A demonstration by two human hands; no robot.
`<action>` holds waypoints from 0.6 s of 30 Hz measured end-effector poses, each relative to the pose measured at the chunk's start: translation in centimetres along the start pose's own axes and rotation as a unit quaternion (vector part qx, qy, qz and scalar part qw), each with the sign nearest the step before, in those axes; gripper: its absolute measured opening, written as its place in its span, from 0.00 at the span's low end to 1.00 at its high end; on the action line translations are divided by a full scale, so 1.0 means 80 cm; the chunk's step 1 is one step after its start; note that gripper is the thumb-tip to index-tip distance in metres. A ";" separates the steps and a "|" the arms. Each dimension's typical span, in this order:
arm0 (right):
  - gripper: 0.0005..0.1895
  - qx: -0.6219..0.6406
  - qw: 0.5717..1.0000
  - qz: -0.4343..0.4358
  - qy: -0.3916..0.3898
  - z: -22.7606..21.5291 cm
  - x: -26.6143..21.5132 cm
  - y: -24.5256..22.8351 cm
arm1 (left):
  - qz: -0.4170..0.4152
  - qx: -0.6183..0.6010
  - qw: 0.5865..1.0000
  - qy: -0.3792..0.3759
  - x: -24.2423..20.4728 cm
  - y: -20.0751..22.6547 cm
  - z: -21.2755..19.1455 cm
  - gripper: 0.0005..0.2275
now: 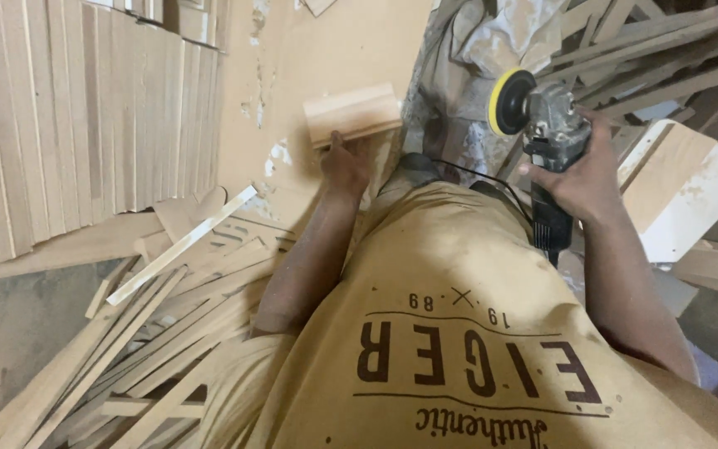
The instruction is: The person uses a handheld angle grinder with a sanding disc to smooth the edges and surfaces of small wooden planks. They hold the wood with one hand and operate the tool with the other, moving the grinder along the wood's length and flipping the piece to work on different sides.
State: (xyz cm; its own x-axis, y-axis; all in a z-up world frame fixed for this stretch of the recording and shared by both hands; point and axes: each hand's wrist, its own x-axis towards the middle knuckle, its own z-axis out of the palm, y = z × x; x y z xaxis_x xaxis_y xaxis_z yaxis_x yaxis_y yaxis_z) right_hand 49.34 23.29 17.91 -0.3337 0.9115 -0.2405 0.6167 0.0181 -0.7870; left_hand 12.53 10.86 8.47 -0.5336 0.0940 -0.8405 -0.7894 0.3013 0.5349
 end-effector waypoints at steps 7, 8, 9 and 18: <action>0.54 -0.010 0.998 -0.002 -0.069 0.091 0.029 -0.014 | 0.131 0.345 0.924 -0.103 0.125 -0.064 -0.091 0.15; 0.53 -0.007 0.997 -0.009 -0.075 0.108 0.033 -0.015 | 0.356 0.435 0.826 -0.045 0.113 -0.038 -0.097 0.14; 0.53 -0.012 0.997 -0.009 -0.079 0.127 0.036 -0.034 | 0.351 0.432 0.829 -0.046 0.116 -0.014 -0.094 0.14; 0.52 -0.235 0.927 -0.004 -0.294 0.267 0.042 -0.147 | 0.494 0.438 0.732 -0.167 0.224 0.050 -0.079 0.02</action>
State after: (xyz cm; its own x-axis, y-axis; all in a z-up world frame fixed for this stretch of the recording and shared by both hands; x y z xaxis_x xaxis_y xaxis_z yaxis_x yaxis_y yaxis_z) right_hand 25.71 17.39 14.22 -0.5847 0.5319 -0.6126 0.8090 0.3262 -0.4889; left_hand -2.11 7.78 -3.86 -0.4935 0.8596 -0.1322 0.5077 0.4081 0.7587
